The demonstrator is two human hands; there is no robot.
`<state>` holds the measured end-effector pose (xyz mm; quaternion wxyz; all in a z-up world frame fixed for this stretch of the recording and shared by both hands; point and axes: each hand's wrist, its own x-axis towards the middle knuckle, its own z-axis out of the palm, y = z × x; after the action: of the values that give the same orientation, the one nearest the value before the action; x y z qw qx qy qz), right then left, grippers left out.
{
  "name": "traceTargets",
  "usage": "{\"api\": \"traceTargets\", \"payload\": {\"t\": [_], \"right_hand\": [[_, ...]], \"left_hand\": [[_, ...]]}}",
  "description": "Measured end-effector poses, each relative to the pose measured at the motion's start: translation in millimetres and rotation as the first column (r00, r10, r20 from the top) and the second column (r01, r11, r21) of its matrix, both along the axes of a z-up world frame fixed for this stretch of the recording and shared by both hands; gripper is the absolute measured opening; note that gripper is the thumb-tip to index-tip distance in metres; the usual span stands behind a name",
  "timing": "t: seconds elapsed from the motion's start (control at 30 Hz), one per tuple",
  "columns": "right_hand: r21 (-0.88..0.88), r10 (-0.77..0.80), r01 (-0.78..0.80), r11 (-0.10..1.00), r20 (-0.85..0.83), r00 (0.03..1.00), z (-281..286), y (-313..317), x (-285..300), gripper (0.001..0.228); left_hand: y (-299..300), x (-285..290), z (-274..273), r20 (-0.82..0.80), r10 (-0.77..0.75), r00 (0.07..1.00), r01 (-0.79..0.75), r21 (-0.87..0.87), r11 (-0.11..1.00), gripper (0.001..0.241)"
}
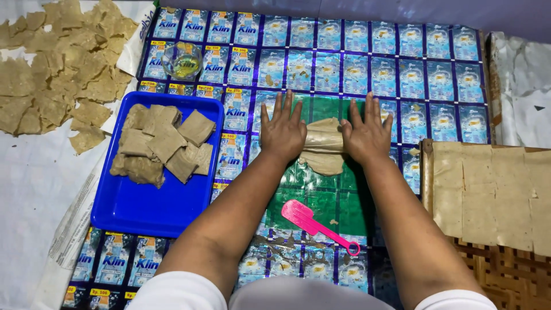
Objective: Flattening dough with a rolling pin, cutting it into squares with a scraper, and placing the pieces on a woven drying rack.
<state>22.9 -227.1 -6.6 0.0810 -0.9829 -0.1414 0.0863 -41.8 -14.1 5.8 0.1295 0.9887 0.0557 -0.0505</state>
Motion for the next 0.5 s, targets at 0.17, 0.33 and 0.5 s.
{"api": "traceTargets", "payload": {"t": [0.17, 0.33, 0.5], "right_hand": [[0.009, 0.045, -0.047, 0.999, 0.125, 0.991, -6, -12, -44, 0.063], [0.045, 0.069, -0.077, 0.996, 0.154, 0.986, -14, -23, -72, 0.065], [0.122, 0.106, -0.134, 0.984, 0.210, 0.972, -25, -37, -105, 0.070]], "left_hand": [[-3, -44, -14, 0.182, -0.058, 0.982, 0.060, -0.006, 0.998, 0.054], [-6, -82, -8, 0.177, -0.097, 0.979, 0.098, 0.000, 0.995, 0.053], [-15, -119, -13, 0.139, -0.110, 0.984, 0.110, 0.002, 0.994, 0.051]]}}
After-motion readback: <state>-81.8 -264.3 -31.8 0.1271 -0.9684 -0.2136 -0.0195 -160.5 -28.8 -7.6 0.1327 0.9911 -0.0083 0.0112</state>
